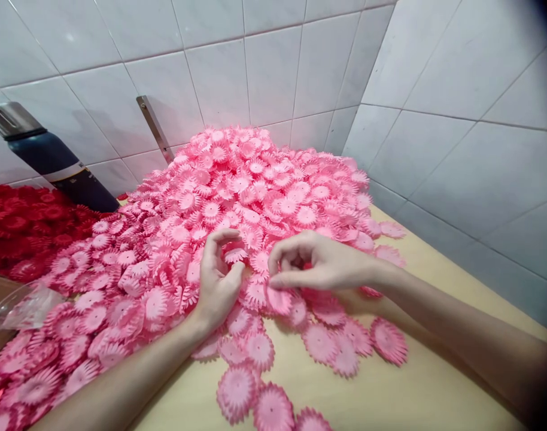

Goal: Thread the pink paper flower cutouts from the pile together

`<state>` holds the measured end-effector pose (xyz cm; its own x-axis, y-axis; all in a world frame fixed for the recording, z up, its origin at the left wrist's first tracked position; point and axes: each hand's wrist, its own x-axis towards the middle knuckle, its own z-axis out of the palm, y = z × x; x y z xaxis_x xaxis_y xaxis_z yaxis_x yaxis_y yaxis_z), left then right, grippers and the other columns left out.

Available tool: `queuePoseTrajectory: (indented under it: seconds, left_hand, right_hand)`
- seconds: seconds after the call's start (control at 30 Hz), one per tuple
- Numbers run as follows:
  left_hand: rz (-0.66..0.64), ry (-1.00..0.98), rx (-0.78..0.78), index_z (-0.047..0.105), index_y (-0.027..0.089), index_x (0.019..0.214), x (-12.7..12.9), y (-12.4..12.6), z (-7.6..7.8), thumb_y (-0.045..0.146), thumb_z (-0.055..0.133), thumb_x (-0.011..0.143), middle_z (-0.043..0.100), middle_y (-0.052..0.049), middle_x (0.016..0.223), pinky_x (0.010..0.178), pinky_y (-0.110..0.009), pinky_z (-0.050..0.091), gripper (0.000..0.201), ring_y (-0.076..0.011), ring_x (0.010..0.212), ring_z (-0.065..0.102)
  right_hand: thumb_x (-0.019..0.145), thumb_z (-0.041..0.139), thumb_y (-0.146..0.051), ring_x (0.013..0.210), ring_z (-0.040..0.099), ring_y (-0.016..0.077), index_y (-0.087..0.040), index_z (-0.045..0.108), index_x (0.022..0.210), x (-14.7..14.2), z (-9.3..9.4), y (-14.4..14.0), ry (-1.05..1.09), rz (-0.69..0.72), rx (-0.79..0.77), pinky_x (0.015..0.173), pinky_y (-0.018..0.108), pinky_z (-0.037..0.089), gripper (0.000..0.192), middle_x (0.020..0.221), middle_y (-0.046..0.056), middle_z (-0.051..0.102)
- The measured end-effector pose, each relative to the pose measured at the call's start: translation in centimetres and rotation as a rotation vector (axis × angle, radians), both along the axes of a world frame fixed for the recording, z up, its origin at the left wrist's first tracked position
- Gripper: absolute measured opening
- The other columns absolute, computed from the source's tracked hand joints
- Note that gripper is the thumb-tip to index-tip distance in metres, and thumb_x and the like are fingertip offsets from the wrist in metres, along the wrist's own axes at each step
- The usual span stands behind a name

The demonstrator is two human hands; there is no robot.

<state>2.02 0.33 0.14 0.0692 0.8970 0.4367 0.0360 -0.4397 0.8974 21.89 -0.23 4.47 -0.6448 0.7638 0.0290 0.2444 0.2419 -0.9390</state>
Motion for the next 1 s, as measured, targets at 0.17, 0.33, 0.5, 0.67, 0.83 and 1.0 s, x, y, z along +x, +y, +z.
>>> queuePoseTrajectory:
  seconds: [0.17, 0.33, 0.5, 0.67, 0.83, 1.0]
  left_hand:
    - [-0.093, -0.002, -0.132, 0.061, 0.020, 0.109, 0.0, -0.4, 0.7, 0.021, 0.060, 0.087, 0.065, -0.006, 0.105, 0.074, -0.025, 0.056, 0.022, -0.0171, 0.097, 0.063]
    - [-0.217, 0.029, -0.098, 0.067, 0.020, 0.116, 0.0, -0.4, 0.7, 0.027, 0.069, 0.083, 0.073, -0.007, 0.105, 0.082, -0.027, 0.057, 0.033, -0.0167, 0.091, 0.069]
    - [-0.240, 0.024, -0.106, 0.071, 0.022, 0.114, 0.0, -0.4, 0.6, 0.021, 0.075, 0.077, 0.075, -0.006, 0.108, 0.086, -0.030, 0.059, 0.037, -0.0186, 0.094, 0.072]
    - [-0.227, 0.011, -0.161, 0.069, 0.024, 0.117, 0.0, -0.4, 0.5, 0.016, 0.080, 0.070, 0.076, -0.005, 0.108, 0.081, -0.030, 0.061, 0.049, -0.0189, 0.090, 0.073]
    - [-0.141, 0.059, -0.142, 0.072, 0.023, 0.111, -0.2, -0.3, 0.4, 0.018, 0.082, 0.067, 0.076, -0.005, 0.107, 0.087, -0.033, 0.060, 0.046, -0.0203, 0.092, 0.072]
    - [-0.097, 0.071, -0.205, 0.076, 0.019, 0.101, -0.2, -0.6, 0.7, 0.021, 0.084, 0.065, 0.078, -0.003, 0.087, 0.074, -0.030, 0.062, 0.037, -0.0184, 0.075, 0.073]
  right_hand:
    - [0.084, 0.069, -0.032, 0.043, 0.048, 0.0064, -0.018, 0.062, 0.087, -0.2, -0.8, 0.7, 0.253, -0.304, 0.042, 0.040, 0.018, 0.037, 0.016, 0.057, -0.004, 0.059]
    - [0.084, 0.068, -0.030, 0.050, 0.055, 0.0074, -0.018, 0.060, 0.089, -0.9, -1.4, 0.8, 0.328, -0.303, 0.037, 0.044, 0.019, 0.044, 0.016, 0.069, -0.002, 0.064]
    - [0.088, 0.063, -0.026, 0.064, 0.060, 0.0096, -0.018, 0.062, 0.090, -1.3, -1.5, 0.5, 0.265, -0.300, 0.136, 0.055, 0.022, 0.049, 0.009, 0.080, 0.001, 0.065]
    - [0.088, 0.064, -0.028, 0.070, 0.065, 0.0133, -0.018, 0.064, 0.091, -1.3, -1.6, 0.5, 0.252, -0.321, 0.184, 0.062, 0.026, 0.053, 0.011, 0.081, 0.002, 0.068]
    - [0.085, 0.067, -0.028, 0.071, 0.064, 0.0136, -0.018, 0.065, 0.092, -1.3, -1.6, 0.6, 0.296, -0.389, 0.231, 0.063, 0.027, 0.053, 0.012, 0.082, 0.003, 0.069]
    - [0.087, 0.064, -0.029, 0.064, 0.061, 0.0122, -0.018, 0.065, 0.088, -1.4, -1.6, 0.6, 0.290, -0.442, 0.259, 0.058, 0.025, 0.051, 0.012, 0.077, 0.002, 0.067]
